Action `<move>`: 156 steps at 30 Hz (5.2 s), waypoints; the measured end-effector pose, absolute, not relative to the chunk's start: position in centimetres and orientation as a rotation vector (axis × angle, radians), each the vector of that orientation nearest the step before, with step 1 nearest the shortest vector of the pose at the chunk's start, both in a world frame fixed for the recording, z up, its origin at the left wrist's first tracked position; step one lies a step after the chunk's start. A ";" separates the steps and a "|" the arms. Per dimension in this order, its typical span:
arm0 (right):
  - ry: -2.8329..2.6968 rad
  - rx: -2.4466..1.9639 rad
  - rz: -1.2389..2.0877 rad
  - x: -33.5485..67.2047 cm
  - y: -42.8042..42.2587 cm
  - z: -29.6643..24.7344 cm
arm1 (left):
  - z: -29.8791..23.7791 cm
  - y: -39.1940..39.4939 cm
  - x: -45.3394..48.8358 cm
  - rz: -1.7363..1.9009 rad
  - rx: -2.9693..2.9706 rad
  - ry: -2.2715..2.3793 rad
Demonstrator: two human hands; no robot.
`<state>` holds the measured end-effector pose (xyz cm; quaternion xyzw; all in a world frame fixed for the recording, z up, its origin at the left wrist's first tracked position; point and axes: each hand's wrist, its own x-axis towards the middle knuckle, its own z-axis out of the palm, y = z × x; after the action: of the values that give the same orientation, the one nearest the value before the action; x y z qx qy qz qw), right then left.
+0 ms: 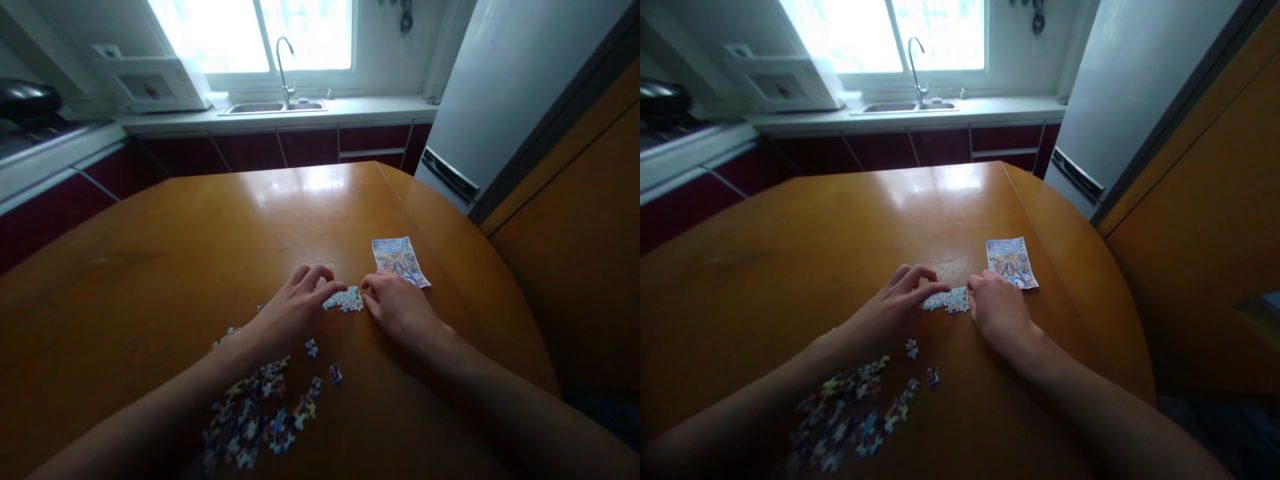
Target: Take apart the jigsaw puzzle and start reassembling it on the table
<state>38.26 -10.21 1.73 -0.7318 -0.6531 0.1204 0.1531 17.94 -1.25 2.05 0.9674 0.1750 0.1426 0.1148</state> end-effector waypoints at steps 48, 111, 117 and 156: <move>-1.871 -1.822 0.319 39.6 -9.4 0.9 | 1.1 -5.1 13.6 0.252 2.555 0.817; -1.508 -1.436 1.043 37.8 -9.1 1.6 | 1.9 -2.6 18.7 0.548 2.070 0.873; -1.298 -1.422 1.129 37.9 -8.9 0.9 | 1.8 -2.9 18.8 0.741 2.036 0.889; -1.635 -1.707 0.553 39.2 -7.9 -0.4 | -0.9 -2.4 17.9 0.502 2.808 0.562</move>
<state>39.24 -7.86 -0.44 -0.6589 -0.6310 0.2135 0.3494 17.94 -2.36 -0.91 0.9592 0.1922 0.1715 0.1170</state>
